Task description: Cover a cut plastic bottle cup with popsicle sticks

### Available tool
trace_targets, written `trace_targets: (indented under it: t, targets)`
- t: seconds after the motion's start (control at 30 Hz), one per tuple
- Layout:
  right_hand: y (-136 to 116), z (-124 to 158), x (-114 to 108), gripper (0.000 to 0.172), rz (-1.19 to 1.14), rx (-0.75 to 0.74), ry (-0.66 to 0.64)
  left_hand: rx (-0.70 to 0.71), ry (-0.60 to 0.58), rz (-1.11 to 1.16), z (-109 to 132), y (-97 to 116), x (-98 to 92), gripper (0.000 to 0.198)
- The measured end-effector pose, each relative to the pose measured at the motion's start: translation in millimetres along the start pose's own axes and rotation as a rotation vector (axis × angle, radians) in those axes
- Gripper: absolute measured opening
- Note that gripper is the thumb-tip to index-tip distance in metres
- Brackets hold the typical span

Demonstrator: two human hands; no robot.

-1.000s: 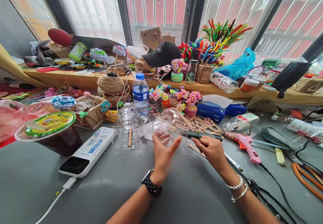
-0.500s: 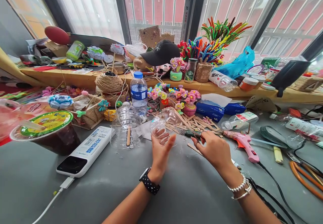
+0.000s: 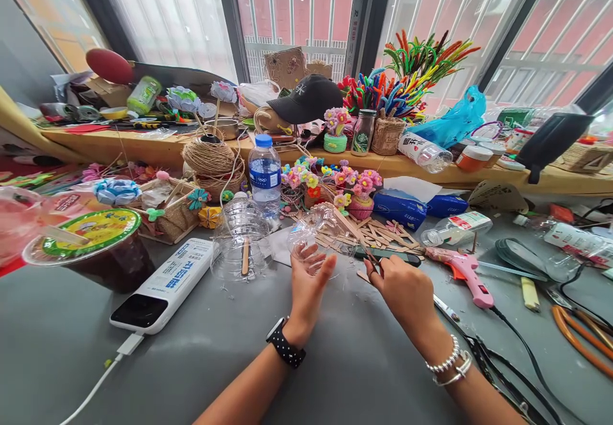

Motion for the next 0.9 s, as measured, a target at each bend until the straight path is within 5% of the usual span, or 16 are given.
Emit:
trace_targets:
  t: [0.63,0.9]
  targets:
    - [0.9,2.2,-3.2,0.039,0.089,-0.097,0.227,0.001,-0.043,-0.075,-1.1,-2.8,-0.5,0.073]
    - [3.3,0.1,-1.4,0.042,0.02,-0.078,0.18,-0.047,-0.059,-0.059,-2.7,-5.5,-2.1,0.077]
Point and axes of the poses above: each hand's wrist, its own z-axis away from the middle knuckle, its own x-axis out of the palm, y = z × x, the point moved 2 cm from there along -z, towards the middle knuckle, and after that the axes turned 2 degrees about -y, right-handed, at the moved point
